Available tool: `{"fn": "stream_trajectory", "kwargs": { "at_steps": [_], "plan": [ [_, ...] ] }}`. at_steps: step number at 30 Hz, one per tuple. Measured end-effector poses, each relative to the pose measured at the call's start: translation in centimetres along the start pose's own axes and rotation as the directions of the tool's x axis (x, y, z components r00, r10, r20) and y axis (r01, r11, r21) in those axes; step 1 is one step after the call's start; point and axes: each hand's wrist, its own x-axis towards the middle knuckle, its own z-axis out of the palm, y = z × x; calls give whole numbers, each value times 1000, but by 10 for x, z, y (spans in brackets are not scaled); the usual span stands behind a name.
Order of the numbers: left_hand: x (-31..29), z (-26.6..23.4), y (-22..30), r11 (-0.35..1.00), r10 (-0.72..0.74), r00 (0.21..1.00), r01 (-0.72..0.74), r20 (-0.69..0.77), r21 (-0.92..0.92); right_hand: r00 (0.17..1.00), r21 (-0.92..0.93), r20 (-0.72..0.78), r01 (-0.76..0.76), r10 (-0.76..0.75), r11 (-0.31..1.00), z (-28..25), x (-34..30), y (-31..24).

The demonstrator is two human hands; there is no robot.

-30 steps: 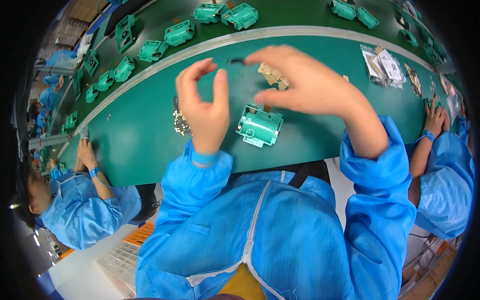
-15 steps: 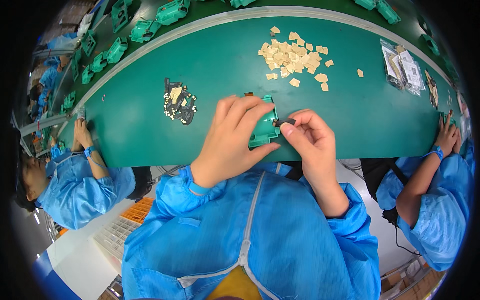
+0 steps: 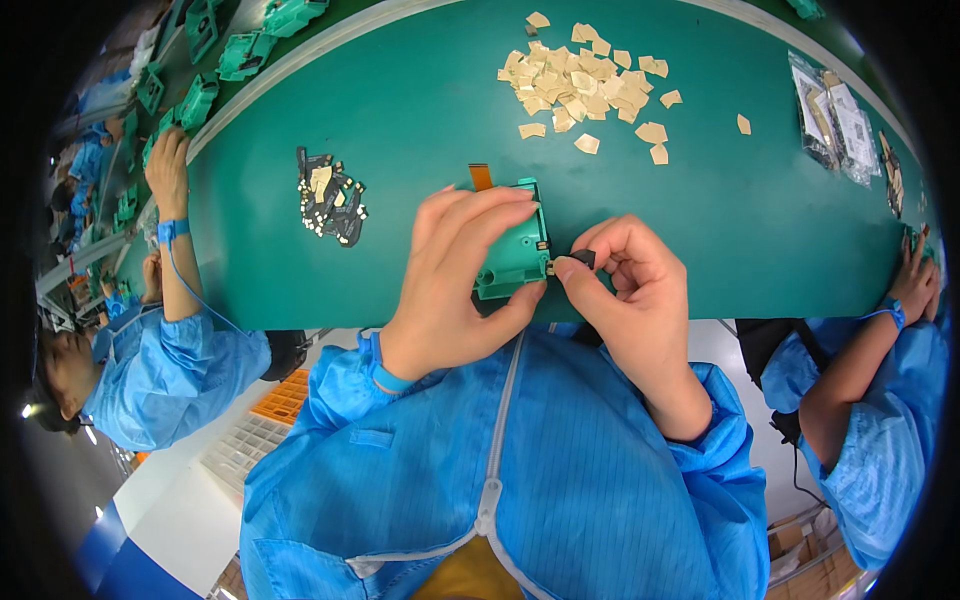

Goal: The person assembles small electronic components by hand, attaching electronic chips and adhesive strips to green plastic housings and PCB boards.

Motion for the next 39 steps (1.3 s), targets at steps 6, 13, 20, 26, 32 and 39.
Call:
{"fn": "stream_trajectory", "kwargs": {
  "at_steps": [6, 13, 20, 26, 32, 39],
  "plan": [
    [0, -2, 1, 999, -31, 999, 31, 8, 27, 998, -23, 46, -34, 35, 999, 2, 0, -3],
    [0, -2, 4, 999, -48, 999, 49, -4, 15, 997, -53, 41, -62, 64, 997, 5, 0, -6],
    [-2, 3, 2, 999, -49, 998, 50, -38, 23, 998, -86, 35, -55, 58, 995, 5, 2, -4],
    [-3, 8, 0, 998, -44, 996, 47, -73, 42, 997, -106, 45, -49, 55, 993, 3, 4, -2],
    [-3, 10, -1, 998, -44, 995, 48, -87, 48, 998, -107, 44, -42, 46, 993, 4, 4, -1],
    [-2, 7, 1, 997, -60, 995, 63, -79, 41, 997, -119, 43, -62, 68, 991, 5, 4, -5]
  ]
}}
